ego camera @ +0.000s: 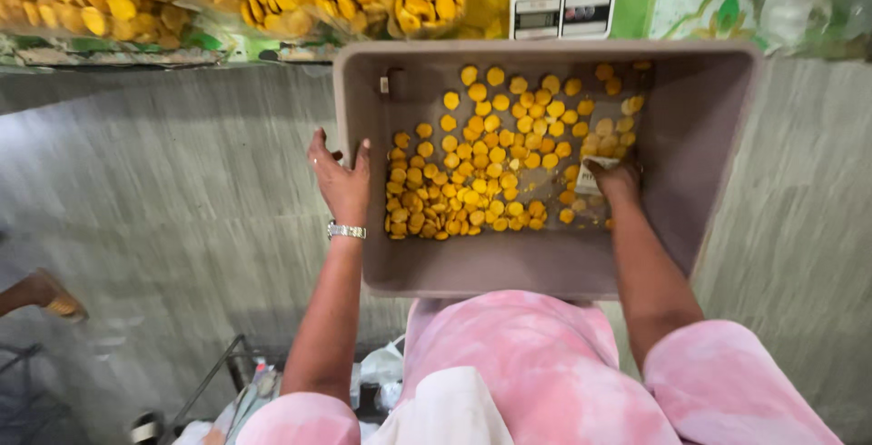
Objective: The person scoops yellow pita chips from a large bin into clear plastic bags. They place the filled bags on a digital scale to weigh them, then set the bags aside. The person repeats this process for several bags.
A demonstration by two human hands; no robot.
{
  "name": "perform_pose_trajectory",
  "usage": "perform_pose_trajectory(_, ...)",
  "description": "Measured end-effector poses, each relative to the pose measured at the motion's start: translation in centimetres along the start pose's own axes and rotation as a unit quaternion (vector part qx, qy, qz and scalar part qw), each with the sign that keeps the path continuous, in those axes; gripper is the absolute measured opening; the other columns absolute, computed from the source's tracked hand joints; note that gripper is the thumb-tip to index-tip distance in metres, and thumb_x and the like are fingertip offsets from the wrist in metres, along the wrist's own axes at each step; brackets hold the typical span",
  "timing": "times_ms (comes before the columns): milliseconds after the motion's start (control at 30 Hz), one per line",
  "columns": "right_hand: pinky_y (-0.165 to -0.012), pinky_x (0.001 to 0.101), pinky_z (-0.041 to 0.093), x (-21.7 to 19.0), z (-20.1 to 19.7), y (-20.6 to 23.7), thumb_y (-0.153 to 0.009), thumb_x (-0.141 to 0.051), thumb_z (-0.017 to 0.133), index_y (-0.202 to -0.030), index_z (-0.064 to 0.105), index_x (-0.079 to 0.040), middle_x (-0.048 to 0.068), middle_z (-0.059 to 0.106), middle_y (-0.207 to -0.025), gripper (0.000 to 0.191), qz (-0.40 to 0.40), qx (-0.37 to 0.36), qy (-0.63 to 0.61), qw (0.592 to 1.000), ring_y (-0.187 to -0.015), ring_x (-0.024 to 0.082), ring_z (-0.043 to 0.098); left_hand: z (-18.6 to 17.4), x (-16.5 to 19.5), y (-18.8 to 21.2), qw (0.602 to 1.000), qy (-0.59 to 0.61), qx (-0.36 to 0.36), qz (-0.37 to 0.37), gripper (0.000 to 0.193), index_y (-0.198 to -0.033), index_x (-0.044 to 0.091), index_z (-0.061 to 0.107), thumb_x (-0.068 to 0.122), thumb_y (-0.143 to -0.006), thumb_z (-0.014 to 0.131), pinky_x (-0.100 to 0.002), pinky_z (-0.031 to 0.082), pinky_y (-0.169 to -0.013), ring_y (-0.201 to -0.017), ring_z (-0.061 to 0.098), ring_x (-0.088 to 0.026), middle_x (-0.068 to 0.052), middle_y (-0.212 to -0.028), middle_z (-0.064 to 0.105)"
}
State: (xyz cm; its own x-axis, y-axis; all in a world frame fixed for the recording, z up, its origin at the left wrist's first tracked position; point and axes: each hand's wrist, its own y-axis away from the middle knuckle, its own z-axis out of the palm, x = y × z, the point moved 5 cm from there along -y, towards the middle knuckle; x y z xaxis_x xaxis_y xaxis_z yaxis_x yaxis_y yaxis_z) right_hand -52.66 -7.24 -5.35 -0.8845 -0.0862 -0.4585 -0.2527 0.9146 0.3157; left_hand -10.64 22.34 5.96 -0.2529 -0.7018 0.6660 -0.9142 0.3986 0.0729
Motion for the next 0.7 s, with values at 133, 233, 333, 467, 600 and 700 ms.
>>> perform_pose_trajectory(133,-0.096,0.0404,0.053,-0.9,1.3,0.4,-0.094,-0.027,0.079,-0.120,0.071,-0.003,0.018,0.073,-0.116,0.036,0.038,0.034,0.001,0.999,-0.109,0.034,0.068,-1.1,1.7,-0.7,0.993,-0.083,0.036,0.075,0.081,-0.150,0.006,0.039,0.033,-0.089,0.084,-0.048,0.043,-0.104,-0.127,0.052,-0.037,-0.018,-0.152,0.046)
perform_pose_trajectory(233,-0.096,0.0339,0.053,-2.0,2.0,1.3,-0.104,-0.012,0.063,-0.119,0.067,-0.003,0.012,0.073,-0.114,0.018,-0.022,-0.012,-0.210,0.977,-0.107,0.022,0.068,-0.3,5.6,2.3,0.958,-0.133,0.062,0.248,0.078,-0.155,0.010,0.037,0.026,-0.093,0.082,-0.049,0.030,-0.124,-0.150,0.040,-0.037,-0.015,-0.161,0.040)
perform_pose_trajectory(333,-0.093,0.0275,0.052,-4.6,3.5,4.1,-0.101,-0.006,0.058,-0.119,0.059,-0.005,0.006,0.069,-0.109,0.018,-0.106,-0.145,-0.400,0.899,-0.102,0.012,0.064,5.6,8.1,6.5,0.971,0.090,-0.066,0.214,0.088,-0.155,0.005,0.037,0.032,-0.087,0.086,-0.044,0.030,-0.126,-0.151,0.039,-0.032,-0.015,-0.160,0.042)
perform_pose_trajectory(467,-0.078,0.0306,0.053,-6.9,4.4,7.7,-0.098,-0.019,0.072,-0.107,0.069,-0.005,0.005,0.071,-0.092,0.017,-0.042,-0.240,-0.184,0.952,-0.085,0.015,0.066,15.9,7.1,10.5,0.901,0.345,-0.238,-0.110,0.053,-0.138,0.001,0.054,0.022,-0.094,0.076,-0.034,0.045,-0.108,-0.126,0.056,-0.020,-0.011,-0.133,0.060)
perform_pose_trajectory(600,-0.076,0.0304,0.052,-13.3,2.9,6.6,-0.097,-0.023,0.074,-0.102,0.066,-0.003,0.005,0.066,-0.089,0.023,-0.153,-0.210,-0.287,0.922,-0.084,0.014,0.062,17.0,7.6,11.0,0.866,0.420,-0.251,-0.100,0.023,-0.120,-0.002,0.068,0.015,-0.105,0.068,-0.028,0.048,-0.084,-0.094,0.057,-0.014,-0.005,-0.106,0.065)
perform_pose_trajectory(700,-0.061,0.0320,0.051,-16.9,3.2,6.4,-0.094,-0.026,0.073,-0.095,0.066,-0.003,0.006,0.065,-0.074,0.025,-0.053,-0.199,-0.313,0.927,-0.067,0.011,0.062,14.5,9.0,10.4,0.880,0.428,-0.205,-0.006,0.018,-0.110,0.004,0.070,0.021,-0.105,0.066,-0.023,0.047,-0.079,-0.088,0.057,-0.008,0.001,-0.097,0.064)
